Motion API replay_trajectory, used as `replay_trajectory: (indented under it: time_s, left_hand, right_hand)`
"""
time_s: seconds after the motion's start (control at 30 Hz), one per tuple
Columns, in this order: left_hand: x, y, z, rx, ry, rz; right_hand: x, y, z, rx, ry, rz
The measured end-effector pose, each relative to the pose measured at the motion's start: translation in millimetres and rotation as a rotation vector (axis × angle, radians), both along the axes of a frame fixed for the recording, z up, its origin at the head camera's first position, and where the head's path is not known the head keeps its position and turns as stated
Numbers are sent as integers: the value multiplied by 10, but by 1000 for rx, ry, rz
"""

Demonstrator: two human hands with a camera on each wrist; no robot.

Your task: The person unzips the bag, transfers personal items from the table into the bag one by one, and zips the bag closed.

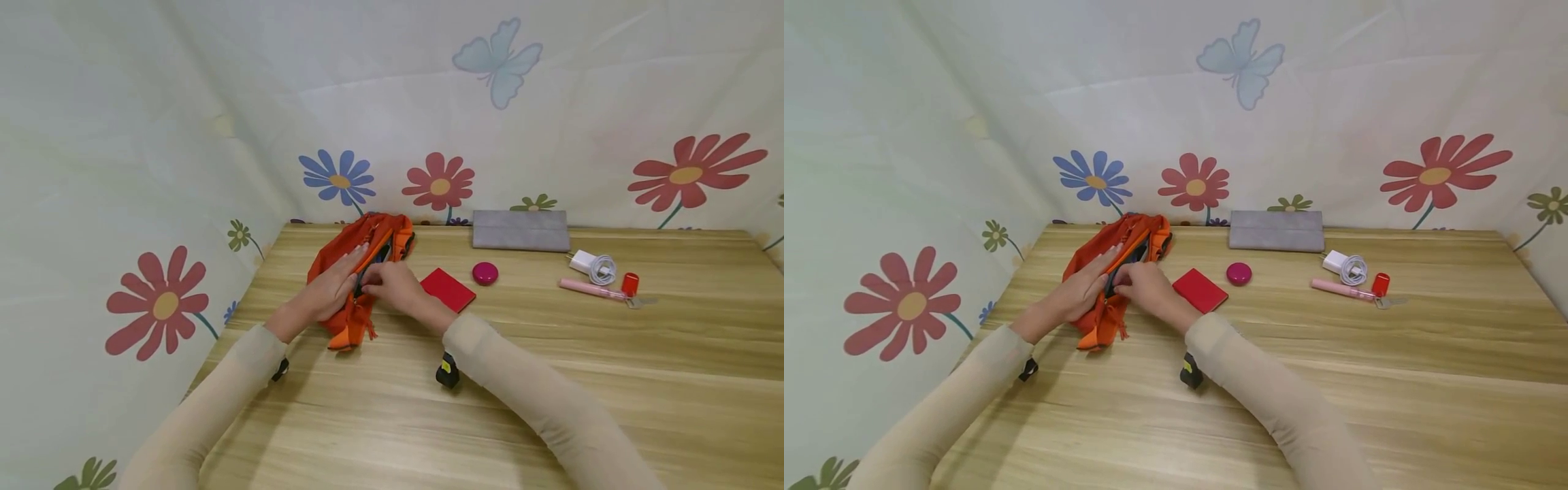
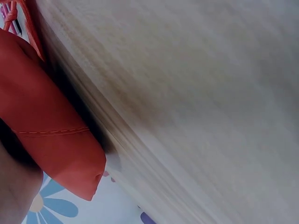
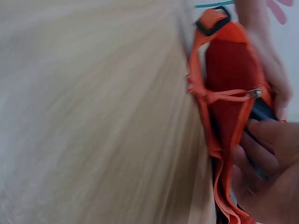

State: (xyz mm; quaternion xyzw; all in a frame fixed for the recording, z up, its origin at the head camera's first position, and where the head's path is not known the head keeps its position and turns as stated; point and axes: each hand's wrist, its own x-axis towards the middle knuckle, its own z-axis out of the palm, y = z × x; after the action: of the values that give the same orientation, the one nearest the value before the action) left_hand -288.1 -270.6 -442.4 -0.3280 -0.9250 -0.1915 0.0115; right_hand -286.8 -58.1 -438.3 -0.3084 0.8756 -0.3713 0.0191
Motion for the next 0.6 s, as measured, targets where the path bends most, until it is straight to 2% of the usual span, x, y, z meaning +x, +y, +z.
replay_trajectory:
  time_s: [0.1, 0.17, 0.3, 0.43, 0.6]
  left_hand:
    - [6, -16, 2, 9, -1, -1]
    - [4, -9, -2, 16, -2, -2]
    - [-2, -4, -16, 7, 3, -3]
    - [-10, -5, -32, -1, 4, -5]
    - [-8, -14, -45, 2, 15, -11]
  right_hand:
    - [11, 58, 40, -61, -81, 43]
    - [16, 171, 72, -59, -108, 31]
    - [-12, 486, 158, 14, -73, -28]
    - [-90, 885, 233, 145, 18, -36]
    - [-221, 1421, 218, 316, 205, 19]
